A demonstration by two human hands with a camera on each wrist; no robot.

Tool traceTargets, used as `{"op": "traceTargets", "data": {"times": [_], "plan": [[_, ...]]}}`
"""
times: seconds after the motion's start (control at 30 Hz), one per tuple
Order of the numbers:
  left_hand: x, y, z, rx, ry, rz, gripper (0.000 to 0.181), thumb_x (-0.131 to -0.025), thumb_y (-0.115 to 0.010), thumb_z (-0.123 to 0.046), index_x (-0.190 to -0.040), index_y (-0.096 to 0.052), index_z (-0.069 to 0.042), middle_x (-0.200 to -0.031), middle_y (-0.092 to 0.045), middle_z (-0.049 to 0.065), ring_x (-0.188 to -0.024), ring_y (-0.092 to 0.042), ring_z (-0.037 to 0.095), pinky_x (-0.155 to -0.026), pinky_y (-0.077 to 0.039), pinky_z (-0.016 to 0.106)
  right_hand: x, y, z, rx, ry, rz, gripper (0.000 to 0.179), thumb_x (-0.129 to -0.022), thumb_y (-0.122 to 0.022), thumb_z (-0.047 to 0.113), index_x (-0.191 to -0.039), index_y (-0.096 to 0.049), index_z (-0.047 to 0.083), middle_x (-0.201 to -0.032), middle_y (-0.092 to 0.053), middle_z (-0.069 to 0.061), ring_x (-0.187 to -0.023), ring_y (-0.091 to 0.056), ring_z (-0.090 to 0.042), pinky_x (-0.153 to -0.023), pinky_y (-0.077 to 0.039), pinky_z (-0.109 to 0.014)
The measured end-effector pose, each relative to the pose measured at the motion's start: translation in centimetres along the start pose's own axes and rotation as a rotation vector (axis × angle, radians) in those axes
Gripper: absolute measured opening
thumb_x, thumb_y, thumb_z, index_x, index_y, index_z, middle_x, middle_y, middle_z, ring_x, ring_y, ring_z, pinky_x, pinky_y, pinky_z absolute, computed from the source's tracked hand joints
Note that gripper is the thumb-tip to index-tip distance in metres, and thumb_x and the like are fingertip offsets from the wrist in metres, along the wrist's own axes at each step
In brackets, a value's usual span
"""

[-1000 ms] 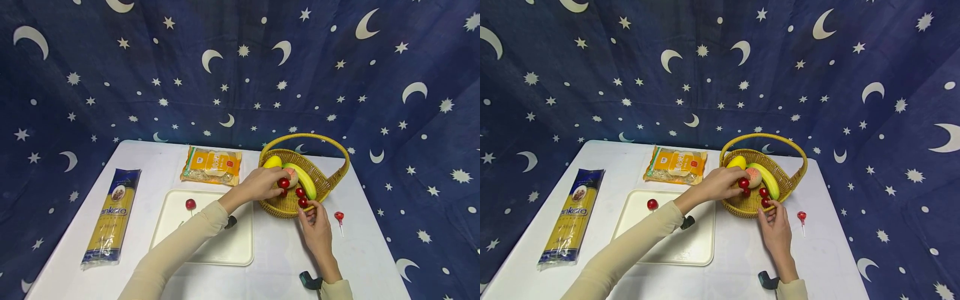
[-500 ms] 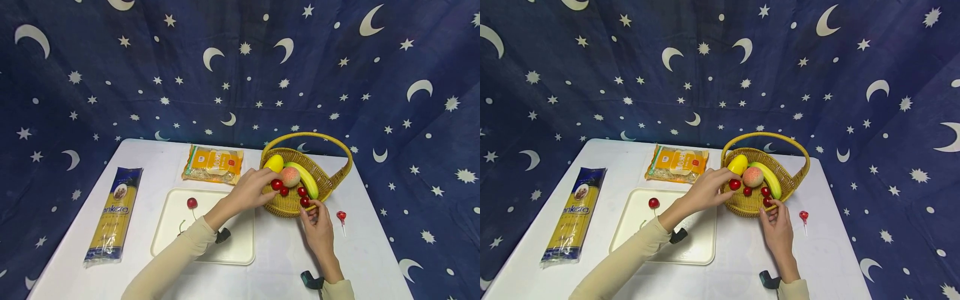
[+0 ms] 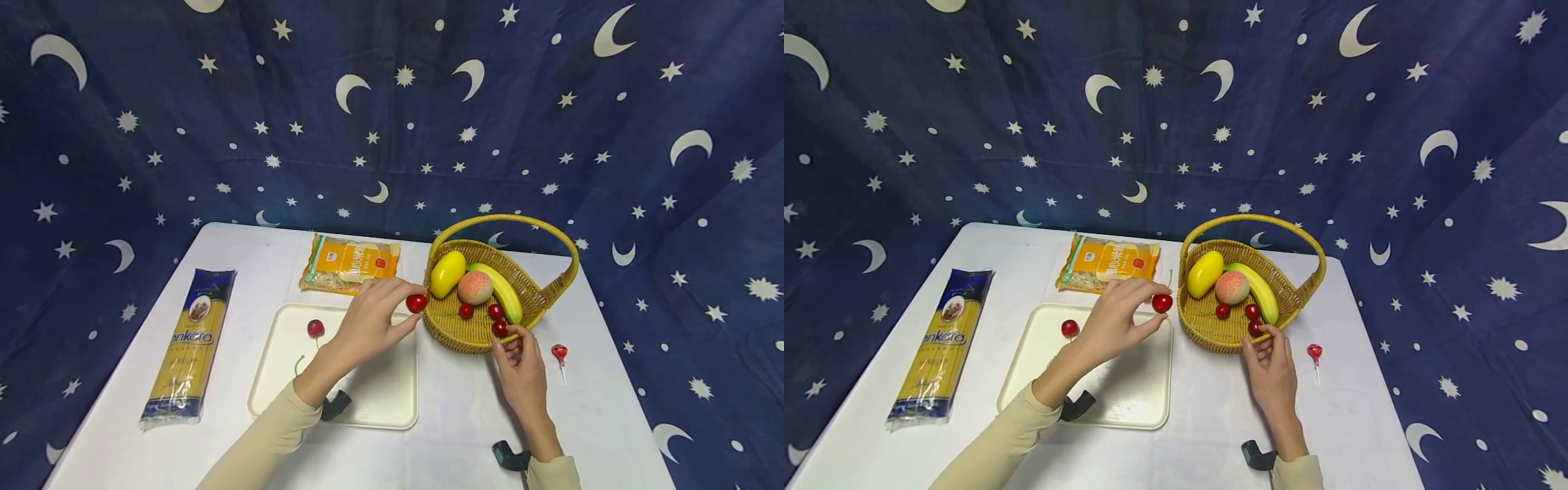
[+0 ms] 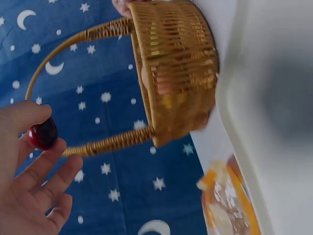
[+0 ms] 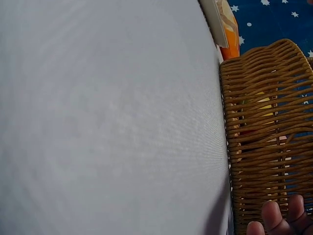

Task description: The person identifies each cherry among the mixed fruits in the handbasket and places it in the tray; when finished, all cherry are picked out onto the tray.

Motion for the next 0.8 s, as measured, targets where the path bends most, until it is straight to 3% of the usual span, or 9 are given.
{"op": "traceTargets", "data": {"times": [0.23, 0.43, 0.63, 0.8], "plan": [[3.3, 3.1, 2.1, -0.03, 0.073, -0.107, 0.032, -0.087, -0.085, -0.016, -0.118, -0.074, -0.019, -0.111, -0.077, -0.004, -0.113, -0.071, 0.02, -0.096, -0.048, 0.043, -0.2, 0.4, 0.3, 0.002, 0.026, -0.016, 0.043, -0.1, -0.074, 0.019, -0.136, -0.058, 0.004, -0.098, -0.059, -0.008, -0.08, -0.049, -0.003, -0.068, -0.039, -0.007], [5.7, 4.6, 3.2, -0.075, 0.135, -0.152, 0.037, -0.085, -0.087, -0.017, -0.12, -0.075, -0.018, -0.111, -0.079, -0.002, -0.107, -0.072, 0.021, -0.089, -0.045, 0.041, 0.0, 0.4, 0.2, 0.003, 0.008, -0.01, 0.042, -0.101, -0.073, 0.019, -0.136, -0.057, 0.004, -0.098, -0.058, -0.008, -0.08, -0.047, -0.001, -0.068, -0.039, -0.007], [8.6, 4.8, 4.3, -0.113, 0.168, -0.168, 0.037, -0.082, -0.089, -0.016, -0.117, -0.075, -0.017, -0.106, -0.079, -0.002, -0.101, -0.072, 0.021, -0.087, -0.045, 0.04, 0.0, 0.1, 0.2, 0.014, 0.0, -0.003, 0.042, -0.101, -0.073, 0.021, -0.137, -0.057, 0.005, -0.099, -0.058, -0.008, -0.081, -0.048, -0.004, -0.068, -0.038, -0.007], [10.6, 3.8, 5.0, -0.148, 0.173, -0.122, 0.036, -0.082, -0.089, -0.016, -0.115, -0.075, -0.018, -0.103, -0.078, -0.004, -0.098, -0.072, 0.02, -0.087, -0.046, 0.039, 0.1, 0.0, 0.3, 0.014, 0.001, 0.0, 0.042, -0.102, -0.072, 0.02, -0.137, -0.057, 0.004, -0.1, -0.058, -0.009, -0.083, -0.048, -0.005, -0.069, -0.038, -0.007]]}}
Point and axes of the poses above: each hand's wrist, its own x-axis away from the middle knuckle, its own y-axis out of the back of the hand, z = x × y, the point moved 9 cm from there along -x, towards the middle knuckle
